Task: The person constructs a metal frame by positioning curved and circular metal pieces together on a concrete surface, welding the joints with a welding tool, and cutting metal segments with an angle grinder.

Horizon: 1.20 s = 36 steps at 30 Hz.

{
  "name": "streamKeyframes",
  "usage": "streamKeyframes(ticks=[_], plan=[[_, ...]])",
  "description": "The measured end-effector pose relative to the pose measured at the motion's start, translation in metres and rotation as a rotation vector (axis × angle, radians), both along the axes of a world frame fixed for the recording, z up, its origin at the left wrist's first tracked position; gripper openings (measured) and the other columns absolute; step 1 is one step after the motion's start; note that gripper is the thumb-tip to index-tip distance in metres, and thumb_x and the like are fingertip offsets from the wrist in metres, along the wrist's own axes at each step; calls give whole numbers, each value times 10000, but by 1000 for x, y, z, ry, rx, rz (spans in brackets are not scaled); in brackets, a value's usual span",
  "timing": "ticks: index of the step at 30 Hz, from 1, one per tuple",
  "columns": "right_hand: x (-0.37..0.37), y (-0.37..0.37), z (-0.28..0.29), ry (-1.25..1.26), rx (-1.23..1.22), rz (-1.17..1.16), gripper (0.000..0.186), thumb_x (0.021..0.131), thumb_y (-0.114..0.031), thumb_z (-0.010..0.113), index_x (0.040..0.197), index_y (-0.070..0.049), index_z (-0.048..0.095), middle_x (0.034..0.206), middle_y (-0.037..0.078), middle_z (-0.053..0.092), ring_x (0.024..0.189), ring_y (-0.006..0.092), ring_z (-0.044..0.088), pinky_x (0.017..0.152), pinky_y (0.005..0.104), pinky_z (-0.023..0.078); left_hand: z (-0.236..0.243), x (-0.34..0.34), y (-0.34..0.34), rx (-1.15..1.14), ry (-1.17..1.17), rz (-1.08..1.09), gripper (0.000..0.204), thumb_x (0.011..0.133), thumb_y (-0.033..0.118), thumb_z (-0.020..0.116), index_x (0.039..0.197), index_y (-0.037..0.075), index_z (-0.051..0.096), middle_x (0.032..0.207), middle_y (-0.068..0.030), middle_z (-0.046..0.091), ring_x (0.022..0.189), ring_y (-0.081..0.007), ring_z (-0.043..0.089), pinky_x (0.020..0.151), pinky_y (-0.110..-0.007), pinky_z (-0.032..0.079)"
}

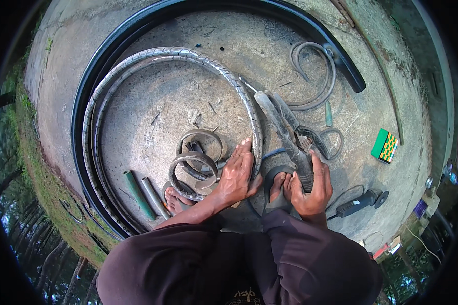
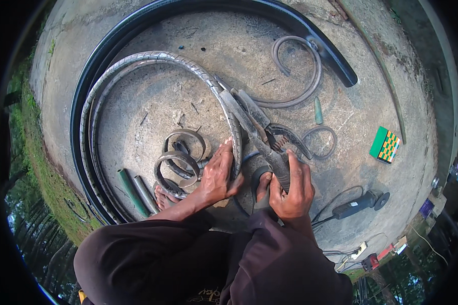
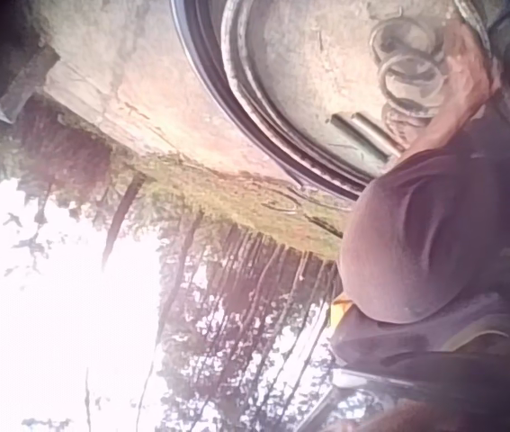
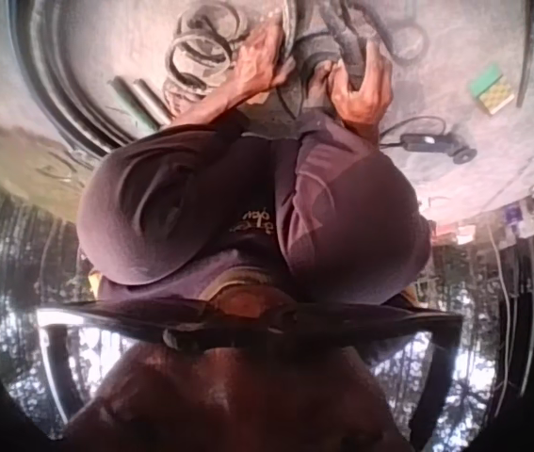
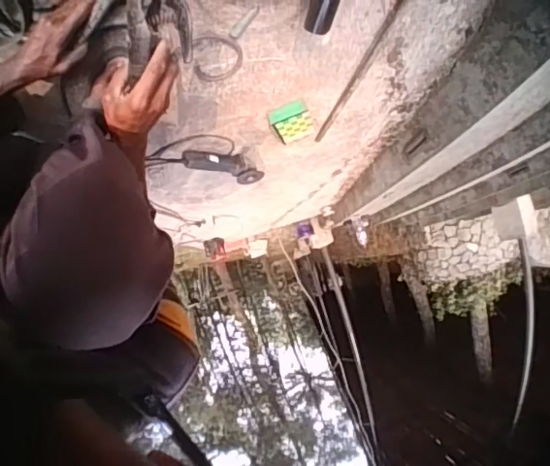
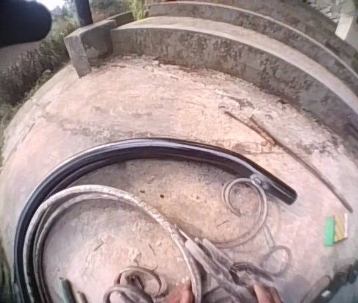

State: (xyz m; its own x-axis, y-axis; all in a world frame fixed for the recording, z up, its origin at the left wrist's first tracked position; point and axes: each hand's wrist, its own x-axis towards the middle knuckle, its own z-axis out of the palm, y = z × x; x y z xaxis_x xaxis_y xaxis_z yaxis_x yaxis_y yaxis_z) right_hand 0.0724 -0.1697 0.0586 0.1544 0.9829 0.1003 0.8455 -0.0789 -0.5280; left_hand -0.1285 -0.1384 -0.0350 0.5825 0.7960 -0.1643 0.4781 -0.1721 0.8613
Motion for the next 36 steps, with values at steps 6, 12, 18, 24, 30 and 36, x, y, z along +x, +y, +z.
streamKeyframes(ticks=[6, 12, 18, 24, 30, 36], plan=[[-2, -1, -3, 16, 27, -22, 565, 739, 15, 673, 1296, 36, 581, 1034, 207, 639, 874, 375, 674, 724, 422, 557, -4, 1, -1, 39, -6, -8, 774, 779, 197, 739, 1337, -184, 361, 1457, -414, 345, 1364, -541, 379, 1179, -523, 302], [-8, 4, -5, 37, 10, -27, 567, 747, 27, 664, 1308, 23, 583, 1021, 199, 637, 866, 370, 674, 716, 421, 553, -3, -3, -2, 35, -1, 15, 794, 771, 197, 744, 1348, -183, 352, 1453, -415, 348, 1356, -542, 386, 1174, -523, 309], [-8, 12, -2, 29, -13, -36, 595, 739, 42, 664, 1327, 22, 573, 996, 188, 629, 853, 365, 671, 702, 421, 549, -3, 2, -1, 84, 2, 6, 882, 763, 171, 735, 1431, -174, 275, 1431, -394, 399, 1322, -516, 445, 1160, -508, 349], [-12, 7, 0, 32, -62, -12, 606, 730, 34, 666, 1329, 29, 573, 1026, 207, 617, 879, 384, 656, 732, 429, 542, 1, -6, -6, 74, 57, -21, 885, 772, 209, 735, 1423, -183, 281, 1433, -405, 388, 1348, -515, 419, 1171, -507, 330], [-7, 15, -2, -2, 44, -9, 625, 720, 13, 688, 1334, 20, 575, 1022, 189, 629, 852, 352, 675, 689, 411, 562, -3, -2, -2, 65, 30, -7, 912, 784, 216, 725, 1448, -182, 243, 1437, -407, 383, 1353, -513, 414, 1177, -497, 322], [-9, 16, -5, -13, 1, -4, 645, 723, 30, 686, 1356, 9, 563, 1012, 181, 622, 864, 344, 670, 699, 408, 557, -3, -1, -3, 61, 20, 2, 896, 773, 188, 728, 1442, -180, 260, 1450, -404, 372, 1364, -505, 408, 1175, -496, 325]])
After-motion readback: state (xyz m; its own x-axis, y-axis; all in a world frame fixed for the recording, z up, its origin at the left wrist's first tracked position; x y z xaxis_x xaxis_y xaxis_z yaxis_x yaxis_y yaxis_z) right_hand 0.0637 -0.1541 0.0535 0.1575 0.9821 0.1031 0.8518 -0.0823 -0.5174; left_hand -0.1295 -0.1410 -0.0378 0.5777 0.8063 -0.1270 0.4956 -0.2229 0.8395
